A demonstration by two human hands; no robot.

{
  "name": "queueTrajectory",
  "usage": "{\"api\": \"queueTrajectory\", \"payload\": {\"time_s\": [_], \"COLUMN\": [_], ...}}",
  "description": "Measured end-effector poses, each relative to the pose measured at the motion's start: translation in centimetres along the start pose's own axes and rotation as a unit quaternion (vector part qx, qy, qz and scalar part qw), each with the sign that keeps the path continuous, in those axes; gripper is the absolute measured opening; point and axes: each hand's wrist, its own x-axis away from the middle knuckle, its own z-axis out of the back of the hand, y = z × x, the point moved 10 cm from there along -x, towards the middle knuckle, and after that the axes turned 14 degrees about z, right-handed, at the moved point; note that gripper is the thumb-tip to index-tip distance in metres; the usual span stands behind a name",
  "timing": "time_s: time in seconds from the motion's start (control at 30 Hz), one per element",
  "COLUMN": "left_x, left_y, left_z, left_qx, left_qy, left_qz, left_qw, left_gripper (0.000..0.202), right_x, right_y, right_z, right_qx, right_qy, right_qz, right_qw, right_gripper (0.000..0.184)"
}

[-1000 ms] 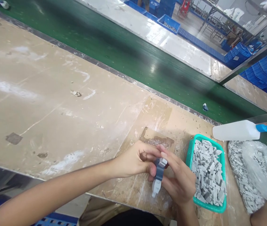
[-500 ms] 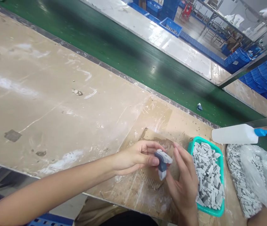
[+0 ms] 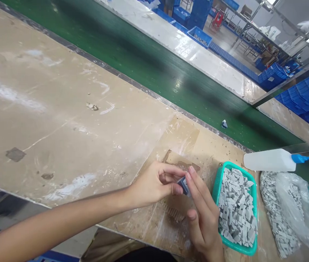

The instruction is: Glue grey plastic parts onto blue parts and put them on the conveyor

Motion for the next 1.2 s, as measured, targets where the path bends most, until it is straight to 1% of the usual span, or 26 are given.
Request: {"api": "queueTrajectory", "payload": {"time_s": [0.13,0.27,0.33,0.43,0.47,0.5,0.53,0.57,0.6,0.63,0.67,0.7,0.73,0.77,0.8,0.83,0.87,0.93,1.03,1.1,1.17,1.2], "left_x": [0.6,0.3,-0.3,-1.3,-1.5,-1.7,-1.8,-2.0,-2.3,-2.7,-3.2,-3.9,-4.7,-5.5,-6.4,-7.4,-8.5,-10.4,-12.8,-13.6,-14.1,-14.5], "left_y": [0.7,1.3,1.1,0.3,0.3,0.5,1.0,1.8,3.0,4.5,6.3,8.5,10.9,13.5,15.7,17.6,19.2,21.3,22.9,23.5,24.0,24.3], "left_z": [0.2,1.1,1.5,1.9,2.1,2.4,2.9,3.8,4.8,6.1,7.4,8.7,9.8,10.7,11.4,12.0,12.5,13.3,14.3,14.9,14.8,14.3], "left_qx": [-0.028,-0.020,-0.037,-0.081,-0.097,-0.110,-0.120,-0.132,-0.148,-0.170,-0.205,-0.250,-0.293,-0.328,-0.363,-0.372,-0.376,-0.375,-0.386,-0.401,-0.419,-0.435], "left_qy": [0.040,0.075,0.077,0.070,0.071,0.076,0.089,0.110,0.138,0.178,0.221,0.267,0.310,0.360,0.400,0.433,0.458,0.494,0.528,0.558,0.590,0.595], "left_qz": [-0.002,-0.009,0.002,0.019,0.021,0.020,0.018,0.018,0.019,0.020,0.020,0.017,0.001,-0.023,-0.039,-0.056,-0.069,-0.087,-0.097,-0.099,-0.111,-0.124], "left_qw": [0.999,0.997,0.996,0.994,0.993,0.991,0.989,0.985,0.979,0.969,0.953,0.931,0.905,0.873,0.840,0.819,0.802,0.779,0.750,0.720,0.681,0.665], "left_gripper": [0.016,0.017,0.018,0.024,0.027,0.030,0.033,0.035,0.037,0.039,0.041,0.041,0.038,0.036,0.038,0.040,0.041,0.041,0.034,0.027,0.027,0.030], "right_x": [0.3,0.6,0.8,1.2,1.5,2.0,2.6,3.4,4.5,5.9,7.3,8.6,9.9,10.7,11.3,11.6,11.7,11.6,11.4,11.5,11.7,11.8], "right_y": [-0.1,0.8,1.3,1.8,2.0,2.1,2.3,2.7,3.2,3.9,4.6,5.5,6.8,8.4,10.1,11.6,12.9,14.7,15.8,16.0,16.0,16.0], "right_z": [-0.8,-2.1,-2.9,-3.6,-3.3,-2.6,-1.3,0.6,2.9,5.7,8.3,10.5,12.2,13.1,13.3,13.3,13.0,12.2,11.0,10.5,10.4,10.3], "right_qx": [0.004,0.016,0.027,0.049,0.057,0.066,0.080,0.102,0.130,0.168,0.208,0.245,0.275,0.288,0.287,0.285,0.280,0.274,0.279,0.284,0.284,0.281], "right_qy": [0.017,0.027,0.019,-0.024,-0.038,-0.042,-0.031,-0.002,0.036,0.083,0.120,0.140,0.142,0.114,0.069,0.032,0.002,-0.031,-0.050,-0.054,-0.053,-0.052], "right_qz": [0.000,-0.011,-0.023,-0.059,-0.077,-0.095,-0.116,-0.141,-0.167,-0.201,-0.228,-0.251,-0.279,-0.305,-0.318,-0.325,-0.327,-0.323,-0.326,-0.333,-0.337,-0.337], "right_qw": [1.000,0.999,0.999,0.997,0.995,0.992,0.990,0.985,0.977,0.961,0.943,0.926,0.909,0.901,0.901,0.901,0.903,0.905,0.902,0.898,0.896,0.897], "right_gripper": [0.051,0.052,0.054,0.060,0.061,0.062,0.062,0.059,0.055,0.048,0.039,0.029,0.025,0.024,0.024,0.023,0.021,0.017,0.010,0.008,0.009,0.010]}}
